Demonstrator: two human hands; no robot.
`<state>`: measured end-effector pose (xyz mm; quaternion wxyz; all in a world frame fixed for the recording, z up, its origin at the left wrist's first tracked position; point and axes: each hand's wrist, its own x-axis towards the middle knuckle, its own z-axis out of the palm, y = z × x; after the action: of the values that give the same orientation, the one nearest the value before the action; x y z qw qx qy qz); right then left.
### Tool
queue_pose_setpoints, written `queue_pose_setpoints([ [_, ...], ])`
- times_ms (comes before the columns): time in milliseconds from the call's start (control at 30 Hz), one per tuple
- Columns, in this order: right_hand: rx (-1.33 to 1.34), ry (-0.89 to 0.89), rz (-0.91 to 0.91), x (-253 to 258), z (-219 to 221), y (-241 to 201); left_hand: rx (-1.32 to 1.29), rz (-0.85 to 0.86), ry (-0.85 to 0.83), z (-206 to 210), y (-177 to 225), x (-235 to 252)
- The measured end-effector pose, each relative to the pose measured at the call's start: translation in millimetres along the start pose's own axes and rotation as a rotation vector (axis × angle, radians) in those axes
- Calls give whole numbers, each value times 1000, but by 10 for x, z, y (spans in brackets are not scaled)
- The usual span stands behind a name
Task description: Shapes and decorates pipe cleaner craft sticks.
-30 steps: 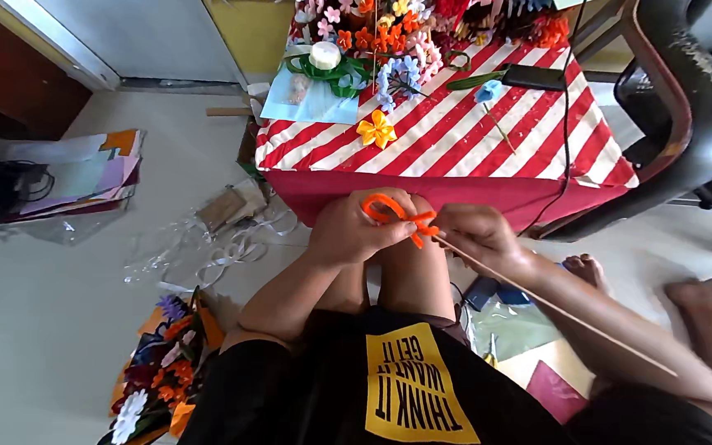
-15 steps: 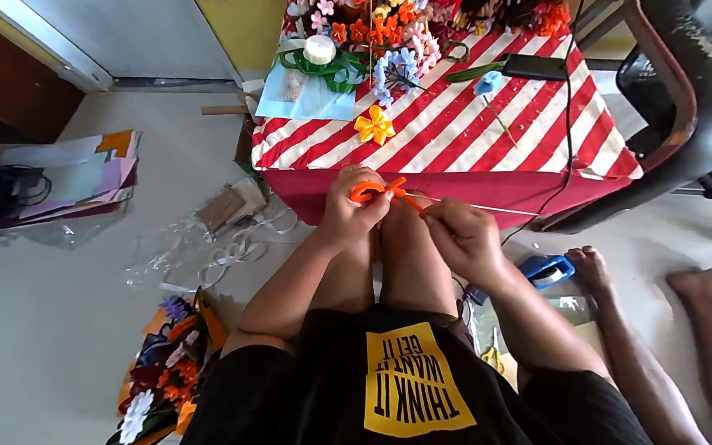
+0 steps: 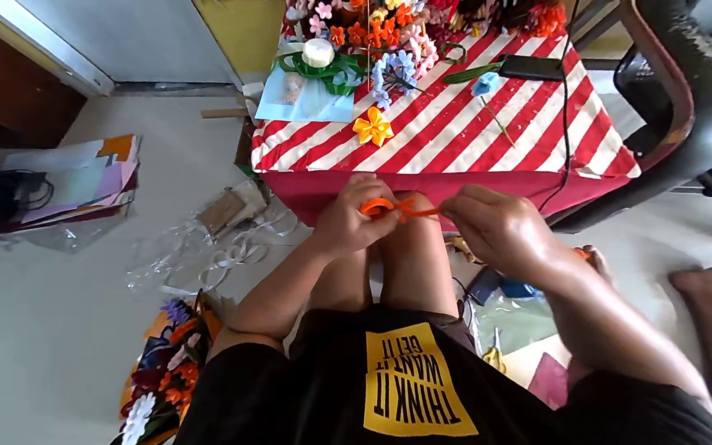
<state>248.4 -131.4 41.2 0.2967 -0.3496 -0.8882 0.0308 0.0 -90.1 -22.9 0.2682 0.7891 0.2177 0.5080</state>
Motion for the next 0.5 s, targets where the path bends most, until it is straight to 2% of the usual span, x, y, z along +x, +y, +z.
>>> queue_pose_setpoints([
  [133,146,-211,-158,-2,-153,222,-382,-142,-152,8,25,-55],
  [200,287,-210,-191,-4,-103,292,-574,-204,-138,95,51,-98],
  [267,413,-135,-171,-21,50,314,-714,-234,-72,217,81,-106],
  [367,605,19,-86,-112,440,271,-705,-214,20,338,108,-61],
  [500,752,264,156,-320,988,84,-424,-222,77,246,73,-44],
])
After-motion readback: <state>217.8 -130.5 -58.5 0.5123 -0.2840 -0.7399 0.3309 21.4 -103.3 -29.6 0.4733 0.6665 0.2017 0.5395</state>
